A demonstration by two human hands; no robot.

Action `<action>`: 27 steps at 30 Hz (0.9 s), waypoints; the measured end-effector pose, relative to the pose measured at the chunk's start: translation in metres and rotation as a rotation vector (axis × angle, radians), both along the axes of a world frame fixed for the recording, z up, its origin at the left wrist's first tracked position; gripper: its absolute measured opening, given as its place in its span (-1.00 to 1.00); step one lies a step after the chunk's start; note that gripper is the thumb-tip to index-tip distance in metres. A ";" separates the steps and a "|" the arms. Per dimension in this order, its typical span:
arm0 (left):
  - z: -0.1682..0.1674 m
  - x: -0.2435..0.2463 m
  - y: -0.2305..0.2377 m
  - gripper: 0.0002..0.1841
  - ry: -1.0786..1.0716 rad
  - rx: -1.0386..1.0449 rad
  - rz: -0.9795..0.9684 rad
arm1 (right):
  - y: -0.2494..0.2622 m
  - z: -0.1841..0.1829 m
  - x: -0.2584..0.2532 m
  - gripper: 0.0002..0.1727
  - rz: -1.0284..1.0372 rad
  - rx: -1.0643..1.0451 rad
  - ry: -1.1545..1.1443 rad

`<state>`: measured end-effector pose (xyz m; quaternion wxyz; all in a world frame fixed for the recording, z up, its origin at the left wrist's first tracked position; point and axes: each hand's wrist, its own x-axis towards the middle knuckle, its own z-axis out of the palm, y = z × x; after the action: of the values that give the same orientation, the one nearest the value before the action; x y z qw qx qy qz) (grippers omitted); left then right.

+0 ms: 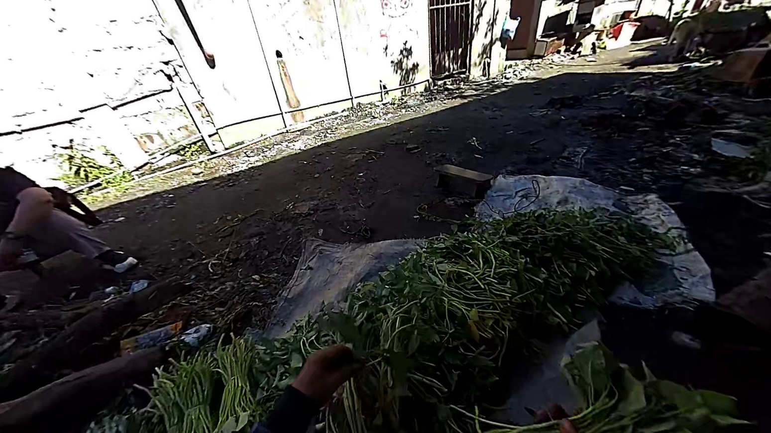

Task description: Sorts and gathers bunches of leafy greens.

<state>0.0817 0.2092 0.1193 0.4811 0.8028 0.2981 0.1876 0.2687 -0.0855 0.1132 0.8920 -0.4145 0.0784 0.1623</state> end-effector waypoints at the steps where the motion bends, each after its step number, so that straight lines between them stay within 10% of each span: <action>1: 0.009 -0.007 0.000 -0.80 -0.073 -0.027 0.017 | 0.003 0.000 -0.004 -0.73 0.015 -0.015 -0.022; 5: 0.026 -0.017 -0.001 -0.54 0.538 0.071 -0.081 | 0.008 0.001 -0.019 -0.69 0.069 -0.088 -0.079; 8: -0.003 -0.015 0.005 -0.68 0.155 -0.046 0.041 | 0.005 -0.008 -0.019 -0.69 0.069 -0.112 -0.095; 13: -0.030 0.023 0.008 -0.60 0.464 -0.050 0.351 | 0.006 -0.012 -0.017 -0.68 0.018 -0.168 -0.071; 20: -0.045 0.011 -0.073 -0.52 -0.355 -0.040 1.037 | -0.002 -0.008 -0.008 -0.73 -0.068 -0.216 -0.004; 24: -0.095 0.014 -0.150 -0.79 -0.189 0.264 0.550 | 0.009 -0.014 -0.006 -0.72 0.012 -0.265 -0.021; 27: -0.114 0.048 -0.141 -0.56 0.473 0.160 0.276 | 0.021 -0.024 -0.014 -0.64 0.035 -0.292 -0.009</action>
<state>0.1301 0.0680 0.0058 0.3032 0.8115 0.4928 0.0818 0.2547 -0.0641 0.0892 0.8195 -0.5421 0.0898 0.1628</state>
